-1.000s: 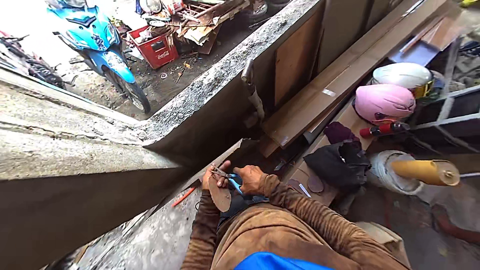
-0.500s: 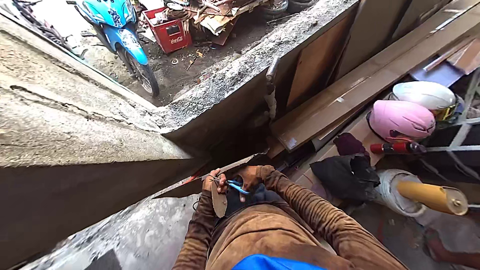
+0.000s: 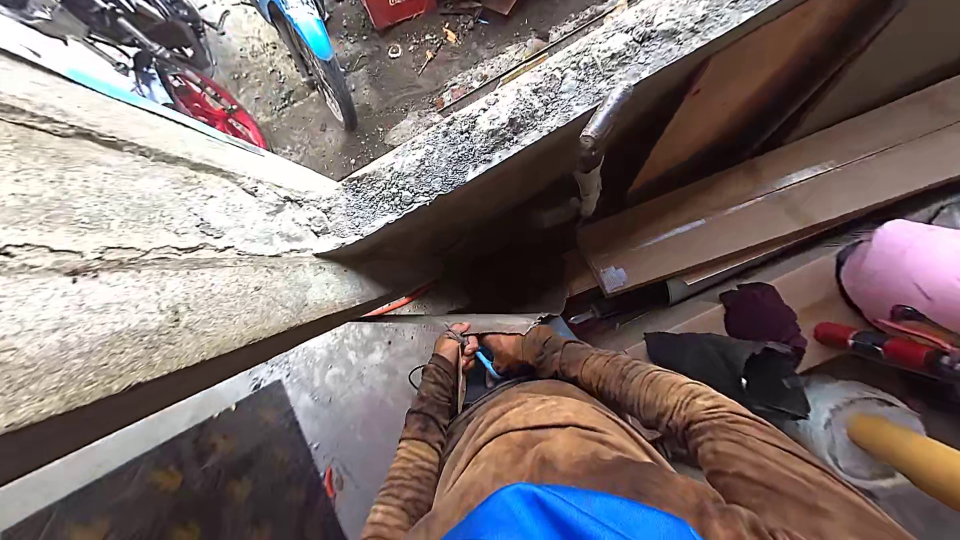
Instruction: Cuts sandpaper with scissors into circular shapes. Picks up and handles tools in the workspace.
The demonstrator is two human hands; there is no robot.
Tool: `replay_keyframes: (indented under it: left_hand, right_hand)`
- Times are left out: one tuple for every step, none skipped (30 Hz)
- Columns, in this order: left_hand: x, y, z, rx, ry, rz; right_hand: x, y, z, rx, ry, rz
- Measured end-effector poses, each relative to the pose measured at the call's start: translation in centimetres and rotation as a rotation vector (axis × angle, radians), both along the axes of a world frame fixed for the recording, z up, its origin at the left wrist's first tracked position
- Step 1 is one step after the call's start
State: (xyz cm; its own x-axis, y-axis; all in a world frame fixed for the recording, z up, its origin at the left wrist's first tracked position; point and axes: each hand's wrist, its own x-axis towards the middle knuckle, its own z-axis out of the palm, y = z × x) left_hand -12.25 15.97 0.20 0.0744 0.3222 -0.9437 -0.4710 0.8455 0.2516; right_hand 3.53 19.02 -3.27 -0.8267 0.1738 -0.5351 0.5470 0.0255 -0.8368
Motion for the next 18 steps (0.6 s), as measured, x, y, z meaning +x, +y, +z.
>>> replay_keyframes:
  left_hand:
    - [0.7, 0.2, -0.2, -0.014, -0.003, -0.018]
    - [1.4, 0.5, -0.4, -0.035, -0.016, -0.040]
    - [2.0, 0.6, -0.7, -0.047, -0.035, -0.053]
    - [2.6, 0.5, -1.0, -0.055, -0.049, -0.048]
    - [3.0, 0.3, -1.4, -0.055, -0.063, -0.028]
    - [3.2, 0.2, -1.8, -0.050, -0.077, 0.005]
    - [3.2, 0.0, -2.2, -0.042, -0.092, 0.045]
    - [3.2, -0.1, -2.7, -0.032, -0.112, 0.081]
    - [3.1, -0.3, -3.1, -0.012, -0.131, 0.104]
    - [2.9, -0.4, -3.4, 0.014, -0.141, 0.115]
    - [2.7, -0.4, -3.4, 0.027, -0.133, 0.116]
    - [2.7, -0.5, -3.3, 0.011, -0.103, 0.117]
    - [2.7, -0.4, -3.0, -0.021, -0.063, 0.113]
    - [2.6, 0.0, -2.7, -0.028, -0.040, 0.101]
    - [2.5, 0.5, -2.3, -0.012, -0.025, 0.087]
    - [2.6, 0.8, -2.0, 0.008, 0.001, 0.085]
    - [3.0, 1.0, -1.6, 0.032, 0.055, 0.074]
    - [3.3, 1.3, -1.5, 0.068, 0.109, 0.040]
  right_hand:
    - [0.8, 0.5, -0.4, -0.024, 0.031, 0.026]
    - [1.6, 1.0, -0.6, -0.067, 0.047, 0.053]
    - [2.4, 1.3, -1.3, -0.126, 0.038, 0.072]
    - [3.1, 1.3, -2.1, -0.224, 0.018, 0.064]
    - [3.7, 1.0, -3.2, -0.340, 0.009, 0.009]
    - [4.4, 0.5, -4.6, -0.427, 0.017, -0.068]
    - [5.0, 0.0, -5.4, -0.483, 0.027, -0.169]
    - [5.6, -0.6, -6.0, -0.492, 0.046, -0.299]
    - [6.0, -1.0, -5.8, -0.466, 0.041, -0.426]
    - [6.3, -1.2, -5.0, -0.458, 0.042, -0.529]
    - [6.4, -1.1, -4.2, -0.468, 0.063, -0.605]
    - [6.5, -1.1, -3.4, -0.512, 0.108, -0.661]
    - [6.4, -1.0, -2.7, -0.578, 0.159, -0.701]
    - [6.3, -0.5, -2.2, -0.640, 0.212, -0.734]
    - [6.1, -0.1, -1.9, -0.712, 0.257, -0.754]
    - [6.1, 0.0, -1.7, -0.776, 0.282, -0.748]
    - [6.0, 0.0, -1.4, -0.805, 0.278, -0.733]
    - [5.8, 0.1, -0.9, -0.803, 0.251, -0.715]
